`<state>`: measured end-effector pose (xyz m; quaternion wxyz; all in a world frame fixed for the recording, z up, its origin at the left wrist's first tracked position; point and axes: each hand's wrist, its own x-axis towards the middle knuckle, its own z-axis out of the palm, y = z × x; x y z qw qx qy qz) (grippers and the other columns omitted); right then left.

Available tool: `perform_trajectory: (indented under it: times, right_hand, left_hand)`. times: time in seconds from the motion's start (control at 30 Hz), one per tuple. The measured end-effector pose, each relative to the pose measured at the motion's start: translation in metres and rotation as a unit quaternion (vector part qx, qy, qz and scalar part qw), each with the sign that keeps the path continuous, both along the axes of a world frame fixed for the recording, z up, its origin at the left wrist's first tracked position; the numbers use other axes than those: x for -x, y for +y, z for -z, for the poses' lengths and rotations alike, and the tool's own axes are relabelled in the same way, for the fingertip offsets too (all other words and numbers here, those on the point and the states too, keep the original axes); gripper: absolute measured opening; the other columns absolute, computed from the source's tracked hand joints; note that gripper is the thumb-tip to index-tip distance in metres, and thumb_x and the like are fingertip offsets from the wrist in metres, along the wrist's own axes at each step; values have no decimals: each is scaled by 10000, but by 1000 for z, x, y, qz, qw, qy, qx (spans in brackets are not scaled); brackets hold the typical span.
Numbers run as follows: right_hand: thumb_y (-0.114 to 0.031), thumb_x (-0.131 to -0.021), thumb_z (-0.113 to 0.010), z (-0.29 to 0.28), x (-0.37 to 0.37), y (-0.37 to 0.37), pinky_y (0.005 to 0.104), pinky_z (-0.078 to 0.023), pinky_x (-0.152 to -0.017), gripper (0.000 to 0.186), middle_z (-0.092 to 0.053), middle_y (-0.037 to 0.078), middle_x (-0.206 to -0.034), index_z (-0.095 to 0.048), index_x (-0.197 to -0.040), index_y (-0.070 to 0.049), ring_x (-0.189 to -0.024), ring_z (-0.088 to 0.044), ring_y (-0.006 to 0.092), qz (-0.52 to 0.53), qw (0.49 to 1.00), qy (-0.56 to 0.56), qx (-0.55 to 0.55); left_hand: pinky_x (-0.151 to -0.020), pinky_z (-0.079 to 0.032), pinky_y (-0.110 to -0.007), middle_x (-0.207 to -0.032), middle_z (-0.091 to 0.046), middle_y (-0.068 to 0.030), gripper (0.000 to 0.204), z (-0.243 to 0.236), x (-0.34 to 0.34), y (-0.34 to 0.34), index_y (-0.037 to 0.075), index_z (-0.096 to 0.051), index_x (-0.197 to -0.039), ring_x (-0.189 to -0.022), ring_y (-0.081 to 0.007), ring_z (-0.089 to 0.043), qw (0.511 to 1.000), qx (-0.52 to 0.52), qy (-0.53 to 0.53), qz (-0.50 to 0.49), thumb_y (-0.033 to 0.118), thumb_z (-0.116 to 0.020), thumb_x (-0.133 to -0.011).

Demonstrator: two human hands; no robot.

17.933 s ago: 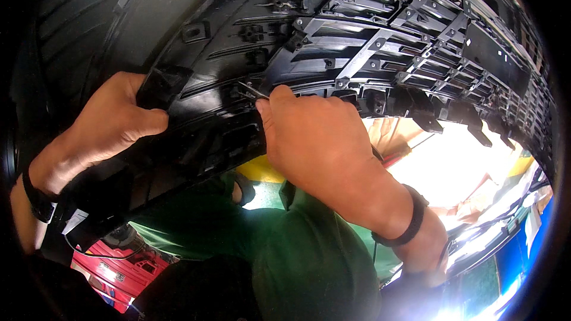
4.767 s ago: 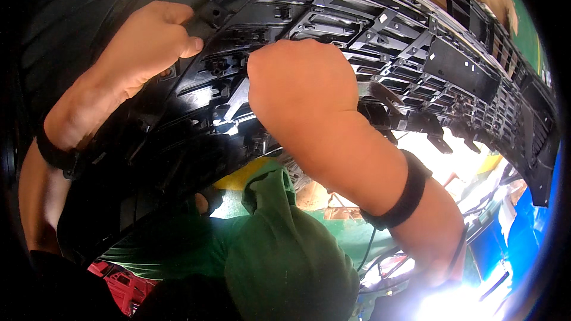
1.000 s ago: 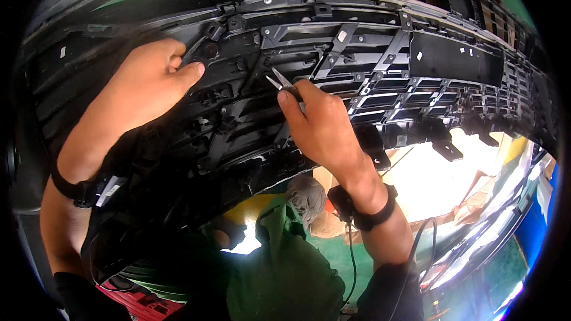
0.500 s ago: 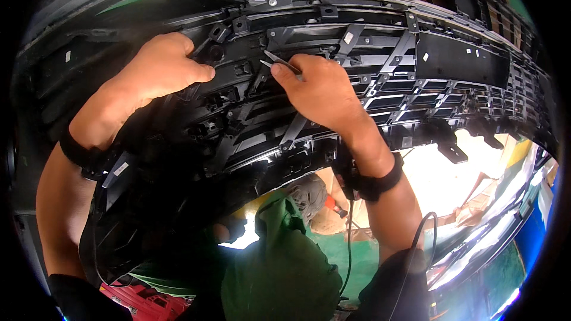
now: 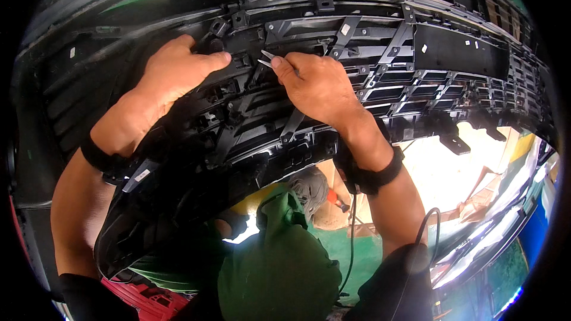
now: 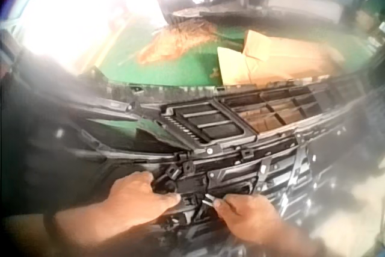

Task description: The person uses a screwdriver and a small pry tool to remove clips and fasteners from the interior of a black car bumper lying on a cardboard sheet.

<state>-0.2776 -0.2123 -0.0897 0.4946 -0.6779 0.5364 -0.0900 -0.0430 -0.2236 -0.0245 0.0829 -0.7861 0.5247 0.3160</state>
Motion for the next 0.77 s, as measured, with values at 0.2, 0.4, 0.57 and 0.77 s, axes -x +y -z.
perform_trajectory:
  times: [0.2, 0.4, 0.57, 0.77]
  right_hand:
    - [-363, -1027, -565, -12, -6, -4, 518, -542, -698, 431, -678, 214, -756, -646, -775, -23, -762, -669, 440, -43, 995, 45, 82]
    - [-358, -1021, -568, -23, -17, -10, 519, -560, -702, 420, -693, 212, -753, -670, -778, -30, -751, -677, 442, -94, 980, 107, 138]
    - [-358, -1017, -572, -24, -19, -14, 516, -567, -722, 418, -701, 206, -760, -680, -776, -33, -770, -689, 427, -112, 973, 127, 156]
    - [-367, -1010, -586, -25, -23, -14, 505, -573, -740, 404, -708, 197, -765, -701, -811, -34, -785, -700, 418, -126, 966, 141, 174]
  left_hand:
    - [-619, -470, -393, -621, -612, -133, 529, 0, -12, 2, -15, -620, -689, -577, -252, -587, 992, 78, -20, 98, 444, -869, -768]
    - [-545, -410, -394, -545, -520, -142, 537, -2, -23, -8, -21, -602, -631, -509, -234, -514, 991, 52, 0, 123, 420, -885, -747]
    - [-543, -409, -387, -577, -549, -132, 481, 4, -26, -2, -27, -641, -671, -523, -220, -526, 989, 81, 16, 122, 380, -887, -747]
    - [-658, -485, -354, -685, -671, -128, 416, 7, -19, 10, -12, -741, -849, -643, -242, -646, 991, 109, 15, 75, 367, -884, -757]
